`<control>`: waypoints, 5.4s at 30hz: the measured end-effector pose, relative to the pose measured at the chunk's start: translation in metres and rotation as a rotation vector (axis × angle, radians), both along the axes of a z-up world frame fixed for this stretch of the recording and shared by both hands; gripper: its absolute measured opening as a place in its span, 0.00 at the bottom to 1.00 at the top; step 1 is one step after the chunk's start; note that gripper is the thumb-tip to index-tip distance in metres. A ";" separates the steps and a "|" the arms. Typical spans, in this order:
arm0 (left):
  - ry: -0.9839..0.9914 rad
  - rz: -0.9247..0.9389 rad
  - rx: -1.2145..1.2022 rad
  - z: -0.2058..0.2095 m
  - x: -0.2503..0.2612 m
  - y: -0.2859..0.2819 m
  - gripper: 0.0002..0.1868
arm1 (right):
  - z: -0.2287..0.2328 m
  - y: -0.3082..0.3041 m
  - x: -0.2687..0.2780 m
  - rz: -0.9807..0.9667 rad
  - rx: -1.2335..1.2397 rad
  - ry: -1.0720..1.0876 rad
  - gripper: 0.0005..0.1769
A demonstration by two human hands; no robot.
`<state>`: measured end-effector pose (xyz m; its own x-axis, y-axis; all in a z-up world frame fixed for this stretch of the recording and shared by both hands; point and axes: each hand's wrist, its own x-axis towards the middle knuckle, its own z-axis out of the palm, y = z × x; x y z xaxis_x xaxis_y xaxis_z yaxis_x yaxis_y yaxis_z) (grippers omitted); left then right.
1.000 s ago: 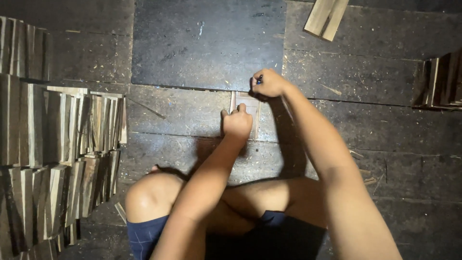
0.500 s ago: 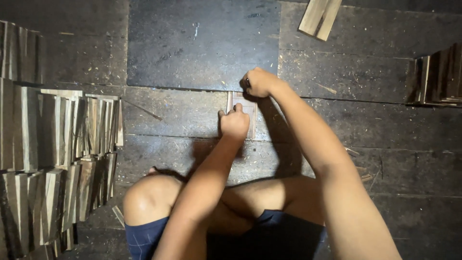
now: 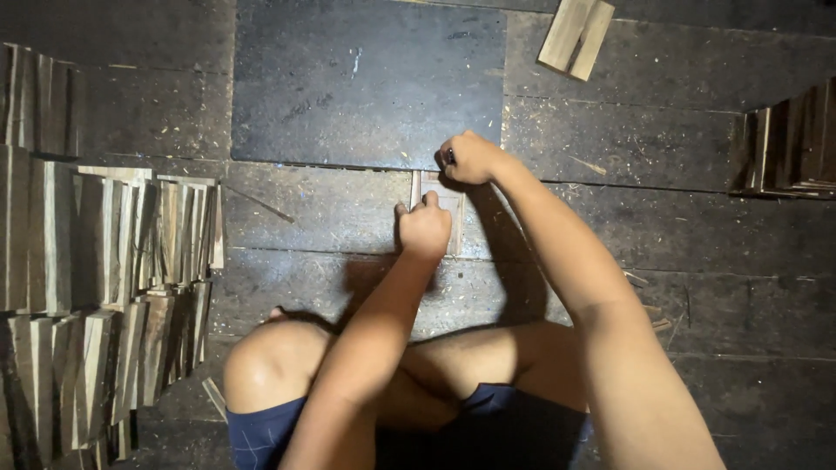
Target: Marking wooden slats with a pen using a template guide for consistent measurements while sitting on the floor.
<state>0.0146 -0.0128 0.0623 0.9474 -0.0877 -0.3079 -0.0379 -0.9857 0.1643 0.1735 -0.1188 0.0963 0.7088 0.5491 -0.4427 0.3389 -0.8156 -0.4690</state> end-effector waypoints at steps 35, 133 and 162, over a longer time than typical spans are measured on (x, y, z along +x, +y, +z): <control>0.101 -0.059 0.077 0.037 0.001 0.003 0.17 | -0.024 0.002 -0.024 -0.484 0.633 0.268 0.01; 0.036 0.433 -2.165 0.225 -0.238 0.088 0.40 | -0.034 -0.086 -0.251 -0.759 0.441 -0.240 0.09; -0.657 0.285 -2.041 0.260 -0.334 0.191 0.37 | -0.024 -0.043 -0.266 -0.544 0.227 -0.162 0.07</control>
